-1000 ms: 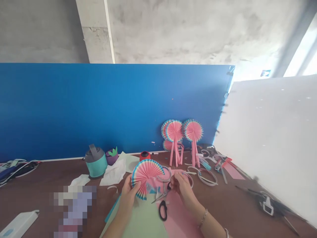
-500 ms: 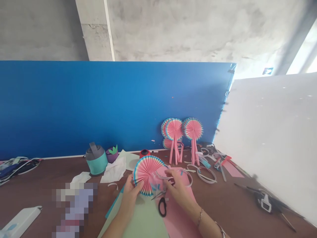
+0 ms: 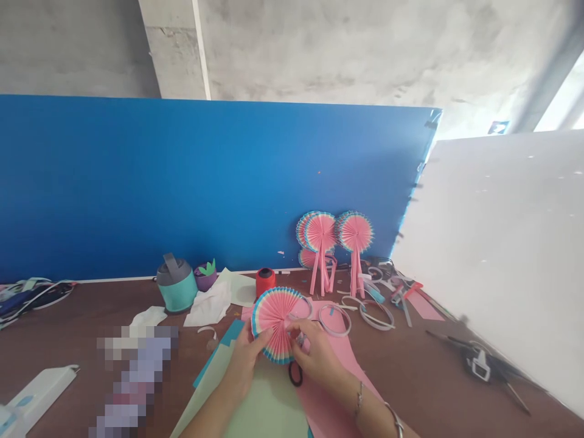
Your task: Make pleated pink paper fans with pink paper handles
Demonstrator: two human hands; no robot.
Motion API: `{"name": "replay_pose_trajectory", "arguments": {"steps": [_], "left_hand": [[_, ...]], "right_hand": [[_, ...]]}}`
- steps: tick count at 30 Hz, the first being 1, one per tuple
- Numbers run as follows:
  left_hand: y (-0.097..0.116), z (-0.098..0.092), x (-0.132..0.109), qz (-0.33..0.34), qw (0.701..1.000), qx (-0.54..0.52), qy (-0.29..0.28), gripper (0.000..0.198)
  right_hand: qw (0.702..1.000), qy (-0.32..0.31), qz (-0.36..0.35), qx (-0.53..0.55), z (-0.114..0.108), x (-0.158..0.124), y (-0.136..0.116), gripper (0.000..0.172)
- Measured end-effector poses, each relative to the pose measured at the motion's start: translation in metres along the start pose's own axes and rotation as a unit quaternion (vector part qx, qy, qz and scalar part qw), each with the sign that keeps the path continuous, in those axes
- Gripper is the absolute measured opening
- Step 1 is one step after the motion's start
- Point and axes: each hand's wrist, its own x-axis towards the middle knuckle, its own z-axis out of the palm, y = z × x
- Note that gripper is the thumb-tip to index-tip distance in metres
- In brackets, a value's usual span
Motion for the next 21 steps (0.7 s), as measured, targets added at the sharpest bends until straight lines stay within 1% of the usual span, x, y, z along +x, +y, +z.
{"name": "replay_pose_trajectory", "arguments": {"steps": [3,8,12,14,17,21], "left_hand": [[0.003,-0.003,0.002,-0.005,1.000,0.015,0.010,0.044],[0.001,-0.007,0.006,0.003,1.000,0.016,0.012,0.046],[-0.005,-0.011,0.011,0.008,1.000,0.021,0.011,0.044],[-0.006,-0.015,0.014,0.013,0.999,0.032,0.010,0.043],[-0.006,-0.022,0.019,0.021,0.998,0.057,-0.013,0.043],[0.000,-0.029,0.022,0.031,0.991,0.123,-0.052,0.045]], "right_hand": [[0.999,0.006,-0.036,-0.038,-0.003,0.002,0.001,0.029],[0.993,0.073,-0.035,-0.081,-0.006,0.005,0.005,0.021],[0.989,0.092,-0.046,-0.110,-0.006,0.006,0.008,0.022],[0.989,0.073,-0.069,-0.113,-0.007,0.005,0.009,0.027],[0.986,0.024,-0.104,-0.125,-0.010,0.004,0.009,0.036],[0.973,0.000,-0.144,-0.182,-0.014,0.007,0.009,0.036]]}}
